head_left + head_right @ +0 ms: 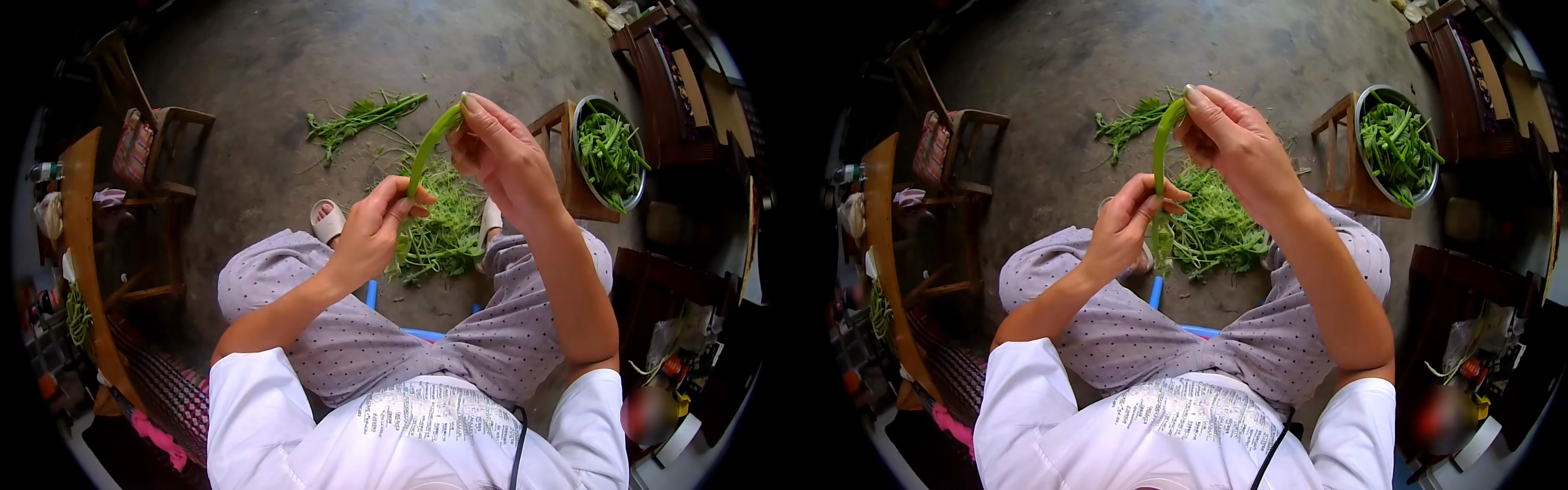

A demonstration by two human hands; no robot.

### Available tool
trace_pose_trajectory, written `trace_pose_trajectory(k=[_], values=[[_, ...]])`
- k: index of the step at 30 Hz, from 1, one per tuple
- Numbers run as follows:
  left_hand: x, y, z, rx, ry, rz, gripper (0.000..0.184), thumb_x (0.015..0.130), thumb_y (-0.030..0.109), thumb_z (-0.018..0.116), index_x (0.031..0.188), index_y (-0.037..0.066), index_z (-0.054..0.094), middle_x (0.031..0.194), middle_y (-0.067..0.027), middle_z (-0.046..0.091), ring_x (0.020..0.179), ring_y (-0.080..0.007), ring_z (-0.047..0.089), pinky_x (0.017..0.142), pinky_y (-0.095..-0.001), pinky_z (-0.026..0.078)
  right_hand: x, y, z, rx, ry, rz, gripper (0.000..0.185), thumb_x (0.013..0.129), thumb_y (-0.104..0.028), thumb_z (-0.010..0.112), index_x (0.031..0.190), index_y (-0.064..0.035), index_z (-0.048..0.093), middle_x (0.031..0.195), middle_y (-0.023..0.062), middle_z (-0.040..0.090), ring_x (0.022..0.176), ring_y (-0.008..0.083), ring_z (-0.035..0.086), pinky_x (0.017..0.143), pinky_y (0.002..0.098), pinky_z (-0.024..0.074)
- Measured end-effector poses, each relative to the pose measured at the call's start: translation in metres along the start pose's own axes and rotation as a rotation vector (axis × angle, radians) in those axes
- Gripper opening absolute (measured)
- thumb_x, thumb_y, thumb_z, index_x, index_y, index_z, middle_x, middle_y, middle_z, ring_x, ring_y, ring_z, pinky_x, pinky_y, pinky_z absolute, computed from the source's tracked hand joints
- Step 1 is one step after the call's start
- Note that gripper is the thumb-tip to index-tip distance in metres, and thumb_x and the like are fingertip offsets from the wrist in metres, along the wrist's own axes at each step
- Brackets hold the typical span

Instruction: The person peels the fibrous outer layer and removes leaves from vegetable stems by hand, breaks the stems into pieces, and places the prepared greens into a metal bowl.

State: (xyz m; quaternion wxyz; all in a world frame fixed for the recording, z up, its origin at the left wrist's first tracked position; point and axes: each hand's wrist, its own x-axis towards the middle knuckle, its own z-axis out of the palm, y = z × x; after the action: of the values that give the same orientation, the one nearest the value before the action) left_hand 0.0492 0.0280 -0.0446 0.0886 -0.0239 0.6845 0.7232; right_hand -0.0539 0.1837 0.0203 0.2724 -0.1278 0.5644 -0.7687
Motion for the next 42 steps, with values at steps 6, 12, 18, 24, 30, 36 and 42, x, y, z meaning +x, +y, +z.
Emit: trace_pose_trajectory(k=[6,12,18,24,30,36,42], values=[[0.001,0.0,0.001,0.011,-0.008,0.022,0.017,0.096,0.004,0.041,0.108,-0.001,0.053,0.102,-0.0082,0.063,0.091,-0.0138,0.061,0.085,-0.0269,0.047,0.004,0.016,-0.003,0.437,-0.086,0.119,0.023,0.098,-0.024,0.044,0.09,-0.0055,0.055,0.073,0.0012,0.053,0.062,0.0088,0.044,0.058,0.024,0.0367],[0.004,0.007,-0.001,0.002,-0.001,0.039,0.017,0.097,0.005,0.04,0.108,-0.001,0.052,0.101,-0.0069,0.062,0.091,-0.0131,0.06,0.084,-0.0269,0.047,0.002,0.022,0.019,0.144,0.008,0.052,0.026,0.098,-0.026,0.048,0.081,-0.0063,0.054,0.069,-0.0055,0.048,0.06,0.0023,0.04,0.054,0.0195,0.034],[0.005,0.009,-0.003,-0.041,0.048,0.101,0.017,0.096,0.003,0.04,0.105,-0.001,0.054,0.098,-0.0084,0.064,0.087,-0.0158,0.064,0.08,-0.0269,0.047,0.003,0.029,0.019,-0.334,0.086,-0.17,0.029,0.097,-0.022,0.048,0.072,-0.0068,0.045,0.064,-0.0083,0.035,0.058,0.0016,0.029,0.048,0.0216,0.0263],[0.006,0.018,-0.007,-0.23,0.034,0.048,0.018,0.098,0.005,0.038,0.108,-0.001,0.051,0.103,-0.0093,0.062,0.09,-0.0172,0.063,0.084,-0.0278,0.048,-0.002,0.026,0.03,-0.154,0.074,-0.035,0.031,0.096,-0.021,0.05,0.069,-0.0048,0.044,0.062,-0.0076,0.031,0.058,0.002,0.028,0.048,0.0224,0.0257],[0.005,0.02,-0.011,-0.365,-0.048,-0.024,0.017,0.099,0.008,0.036,0.109,0.001,0.048,0.101,-0.0106,0.06,0.097,-0.0184,0.061,0.088,-0.0308,0.048,0.01,0.025,0.018,-0.53,0.188,-0.464,0.024,0.092,-0.015,0.055,0.073,-0.0004,0.053,0.068,-0.0014,0.042,0.056,0.0044,0.034,0.048,0.0233,0.0288],[0.004,0.022,-0.015,-0.61,-0.138,-0.207,0.019,0.099,0.012,0.037,0.114,0.004,0.046,0.103,-0.0095,0.059,0.098,-0.0172,0.059,0.089,-0.0302,0.047,-0.001,0.011,0.026,-0.658,0.11,-0.568,0.011,0.083,-0.008,0.061,0.077,-0.0002,0.057,0.077,0.0039,0.05,0.06,0.0126,0.046,0.054,0.027,0.0381],[0.008,0.023,-0.034,-0.697,-0.079,-0.245,0.021,0.096,0.014,0.046,0.114,0.004,0.048,0.103,-0.0075,0.058,0.099,-0.0159,0.059,0.087,-0.0301,0.049,-0.013,0.008,0.027,-0.818,-0.325,-0.588,0.007,0.08,-0.005,0.059,0.076,-0.002,0.054,0.066,0.0055,0.052,0.063,0.0161,0.052,0.052,0.029,0.0396]])
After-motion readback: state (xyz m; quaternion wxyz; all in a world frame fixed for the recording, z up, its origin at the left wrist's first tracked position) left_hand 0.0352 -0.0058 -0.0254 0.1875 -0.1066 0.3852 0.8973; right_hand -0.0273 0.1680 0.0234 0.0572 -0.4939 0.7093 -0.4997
